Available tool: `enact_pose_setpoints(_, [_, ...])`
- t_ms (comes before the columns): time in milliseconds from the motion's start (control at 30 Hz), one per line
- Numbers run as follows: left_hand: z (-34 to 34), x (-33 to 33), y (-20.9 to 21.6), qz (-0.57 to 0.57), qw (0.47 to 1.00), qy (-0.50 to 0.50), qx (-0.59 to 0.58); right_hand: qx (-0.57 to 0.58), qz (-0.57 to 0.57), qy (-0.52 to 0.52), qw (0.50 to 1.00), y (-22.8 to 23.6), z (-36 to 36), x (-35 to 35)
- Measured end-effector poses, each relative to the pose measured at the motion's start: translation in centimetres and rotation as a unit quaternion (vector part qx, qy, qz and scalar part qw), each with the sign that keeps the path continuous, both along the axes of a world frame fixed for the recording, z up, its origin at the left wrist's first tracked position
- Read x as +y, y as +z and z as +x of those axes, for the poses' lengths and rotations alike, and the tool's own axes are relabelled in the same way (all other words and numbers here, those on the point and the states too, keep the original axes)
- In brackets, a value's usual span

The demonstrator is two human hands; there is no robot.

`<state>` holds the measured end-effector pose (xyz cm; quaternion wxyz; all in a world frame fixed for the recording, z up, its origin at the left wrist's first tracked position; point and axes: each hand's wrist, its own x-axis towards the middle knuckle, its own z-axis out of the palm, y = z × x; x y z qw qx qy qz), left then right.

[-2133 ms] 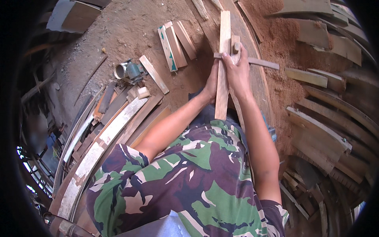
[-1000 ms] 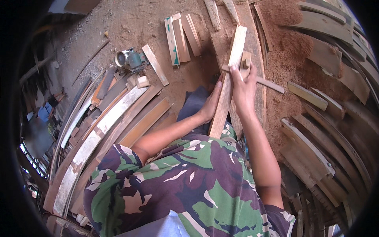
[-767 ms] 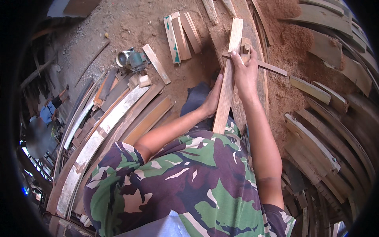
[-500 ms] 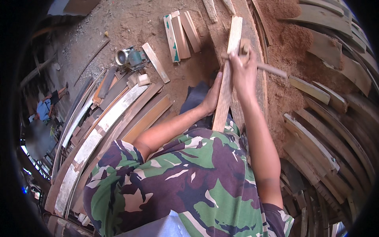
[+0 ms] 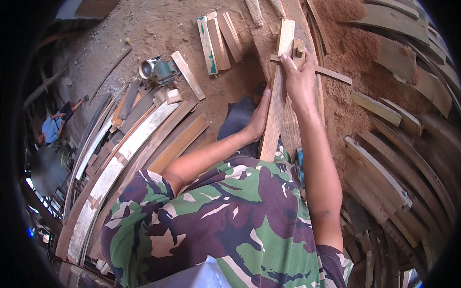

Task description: The person uses an electric planer to smooth wooden planks, measures wood with a square ruler, and cuts a piece of wood using a circular saw on a workbench.

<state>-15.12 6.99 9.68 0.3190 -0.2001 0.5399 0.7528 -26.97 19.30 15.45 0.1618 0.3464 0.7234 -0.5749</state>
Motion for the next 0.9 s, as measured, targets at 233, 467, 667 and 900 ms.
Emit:
enact_pose_setpoints(233, [-0.5,-0.9,1.2,-0.021,0.999,-0.029,0.020,0.037,0.064,0.013,0.997,-3.3,-1.7,-0.1])
enact_pose_setpoints(467, [-1.2,-1.5,1.4,-0.054,0.996,-0.063,0.024,0.029,0.010,0.009,0.999,-5.9,-7.9,1.5])
enact_pose_setpoints(667, [-0.8,-1.7,1.1,-0.021,0.999,-0.045,0.000,-0.023,-0.005,0.045,0.999,0.6,2.0,-0.3])
enact_pose_setpoints(900, [0.0,-1.1,0.3,-0.016,0.998,-0.063,-0.025,0.019,0.007,0.043,0.999,4.1,5.2,-1.7])
